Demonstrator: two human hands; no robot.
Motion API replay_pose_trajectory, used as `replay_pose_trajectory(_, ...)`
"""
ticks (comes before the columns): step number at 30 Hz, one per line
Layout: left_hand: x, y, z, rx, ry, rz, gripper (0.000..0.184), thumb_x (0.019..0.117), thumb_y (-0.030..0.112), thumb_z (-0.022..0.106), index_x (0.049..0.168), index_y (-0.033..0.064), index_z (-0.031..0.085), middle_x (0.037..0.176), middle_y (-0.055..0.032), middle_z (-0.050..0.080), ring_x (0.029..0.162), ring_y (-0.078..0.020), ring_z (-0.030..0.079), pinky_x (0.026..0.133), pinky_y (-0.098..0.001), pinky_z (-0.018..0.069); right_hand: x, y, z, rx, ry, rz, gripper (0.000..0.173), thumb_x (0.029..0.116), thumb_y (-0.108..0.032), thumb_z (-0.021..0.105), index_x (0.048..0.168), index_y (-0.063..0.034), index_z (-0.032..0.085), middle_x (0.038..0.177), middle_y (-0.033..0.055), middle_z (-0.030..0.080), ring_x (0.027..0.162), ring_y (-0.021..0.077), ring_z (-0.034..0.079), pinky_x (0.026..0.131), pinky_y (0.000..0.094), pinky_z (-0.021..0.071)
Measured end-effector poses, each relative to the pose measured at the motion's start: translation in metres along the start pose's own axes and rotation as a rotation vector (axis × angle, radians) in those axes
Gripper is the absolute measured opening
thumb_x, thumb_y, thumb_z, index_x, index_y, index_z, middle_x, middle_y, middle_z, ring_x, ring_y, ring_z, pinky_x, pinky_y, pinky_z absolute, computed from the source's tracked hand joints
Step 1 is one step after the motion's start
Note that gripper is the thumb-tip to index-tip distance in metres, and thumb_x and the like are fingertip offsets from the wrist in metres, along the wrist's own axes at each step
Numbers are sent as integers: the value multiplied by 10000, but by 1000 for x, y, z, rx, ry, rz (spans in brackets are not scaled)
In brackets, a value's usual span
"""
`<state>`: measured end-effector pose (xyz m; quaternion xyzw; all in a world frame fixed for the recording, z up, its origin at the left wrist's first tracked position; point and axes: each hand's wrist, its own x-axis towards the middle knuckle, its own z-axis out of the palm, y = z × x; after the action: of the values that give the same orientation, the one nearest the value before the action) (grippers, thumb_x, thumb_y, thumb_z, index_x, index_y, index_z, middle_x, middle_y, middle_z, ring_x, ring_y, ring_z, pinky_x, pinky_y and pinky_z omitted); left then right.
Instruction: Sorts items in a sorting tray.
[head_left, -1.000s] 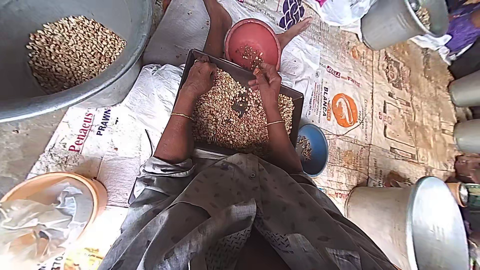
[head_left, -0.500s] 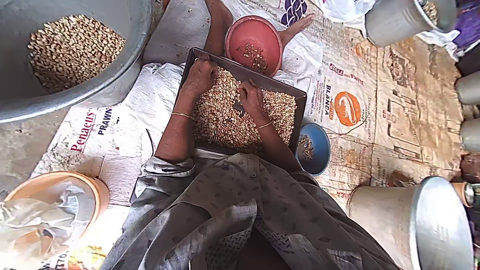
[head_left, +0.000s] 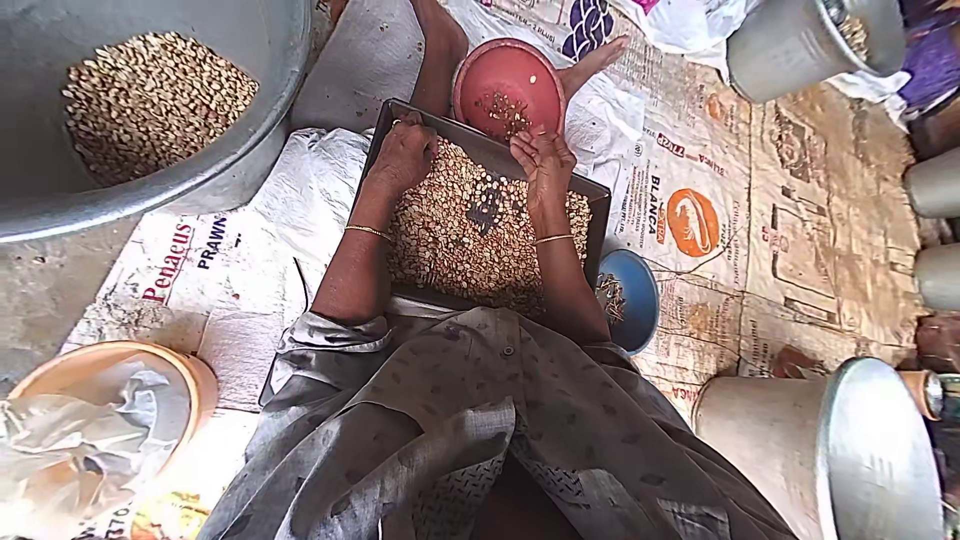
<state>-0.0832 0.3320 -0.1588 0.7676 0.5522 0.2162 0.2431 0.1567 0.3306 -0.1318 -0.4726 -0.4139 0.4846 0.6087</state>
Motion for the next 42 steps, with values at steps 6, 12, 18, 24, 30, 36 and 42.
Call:
replay_pose_trajectory(6,0,0,0,4,4,14,199,975,-17,533,1062,-91,696,1224,-340,602,1246,-513,540,1076,-617,405,-17,54,28,-1124,-469,-358,258,983,-55,607,1202,-18,737,1196,209,685,1060,316,688,945,435,553)
replay_pose_trajectory(12,1,1,-2,4,-1,14,205,976,-12,529,1074,-80,696,1235,-334,599,1247,-510,541,1068,-621,411,-18,66,20,-1026,-351,-423,205,1001,-41,585,1086,39,754,1100,212,728,1007,315,717,928,423,565)
replay_pose_trajectory(18,1,1,-1,-18,-3,16,200,973,-31,521,1054,-90,694,1226,-337,594,1244,-509,536,1071,-618,406,-16,35,-4,-492,-354,86,132,984,9,619,1064,87,690,883,114,722,684,122,707,692,281,627)
replay_pose_trajectory(24,1,0,0,-9,4,13,201,979,-2,538,1061,-81,704,1229,-336,596,1241,-505,542,1072,-618,409,-17,24,-7,-382,-371,178,63,981,15,628,1000,62,666,787,57,713,633,113,703,631,274,625)
replay_pose_trajectory(30,2,1,-1,1,-14,-4,191,984,-3,542,1073,-85,690,1242,-342,576,1229,-512,543,1074,-612,408,-16,25,-13,-491,-509,218,59,966,27,624,1006,61,650,799,61,694,633,98,681,649,264,614)
replay_pose_trajectory(36,2,-1,1,10,-2,0,191,984,6,544,1062,-85,692,1226,-340,583,1232,-508,541,1071,-610,413,-11,45,5,-854,-428,-74,218,1015,-81,593,1174,29,694,1026,149,716,806,167,704,762,317,599)
replay_pose_trajectory(42,1,0,0,10,-4,-11,204,986,7,535,1076,-80,696,1240,-337,585,1244,-503,539,1080,-605,406,-23,50,23,-1286,-459,-227,216,1018,-133,570,1070,1,732,1086,187,731,1063,348,695,963,516,520)
